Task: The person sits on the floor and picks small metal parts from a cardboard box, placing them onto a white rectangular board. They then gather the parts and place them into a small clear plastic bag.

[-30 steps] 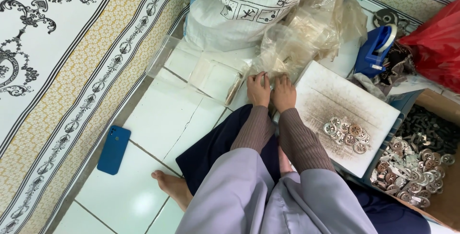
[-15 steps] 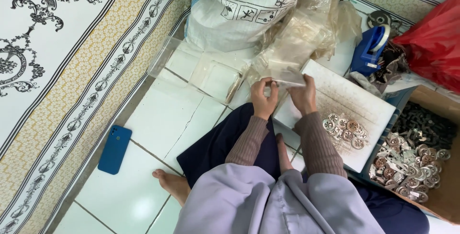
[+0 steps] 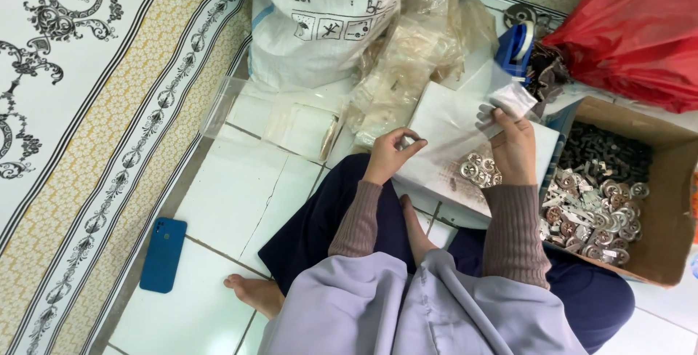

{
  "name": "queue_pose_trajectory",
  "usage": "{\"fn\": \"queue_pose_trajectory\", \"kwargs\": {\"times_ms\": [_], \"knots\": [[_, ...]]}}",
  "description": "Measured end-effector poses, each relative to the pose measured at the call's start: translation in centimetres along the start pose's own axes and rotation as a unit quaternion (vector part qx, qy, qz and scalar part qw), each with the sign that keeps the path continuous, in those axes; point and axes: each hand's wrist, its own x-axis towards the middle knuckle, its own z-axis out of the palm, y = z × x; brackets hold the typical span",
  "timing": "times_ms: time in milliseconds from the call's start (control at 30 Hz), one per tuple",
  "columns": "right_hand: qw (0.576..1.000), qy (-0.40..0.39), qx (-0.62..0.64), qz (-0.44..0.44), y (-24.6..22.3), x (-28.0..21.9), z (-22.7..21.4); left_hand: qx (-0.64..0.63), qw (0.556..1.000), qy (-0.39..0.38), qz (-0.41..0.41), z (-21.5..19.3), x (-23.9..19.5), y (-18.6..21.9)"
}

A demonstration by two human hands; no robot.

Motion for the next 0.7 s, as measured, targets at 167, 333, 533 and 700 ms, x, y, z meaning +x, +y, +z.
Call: {"fn": "queue_pose_trajectory", "kwargs": {"times_ms": [167,333,533,700], "knots": [[0.998,0.029,-0.031,-0.041,-1.8,-0.7,-6.0,0.031,0.999,-0.041,-0.016,-0.5,-0.6,3.0],[0.993,0.055,-0.067,-0.08,-3.0,-2.4,-9.9,0.045,0.997,-0.058,-0.02,0.6,-0.8,2.4],[0.989,0.096,-0.037,-0.105,-4.6,-3.8,-12.5,0.007,0.994,-0.103,-0.04,1.4,-1.4,4.0],[0.994,0.069,-0.06,-0.059,-6.5,-6.0,-9.6,-0.138,0.985,-0.086,-0.058,3.2,-1.1,3.0]]}}
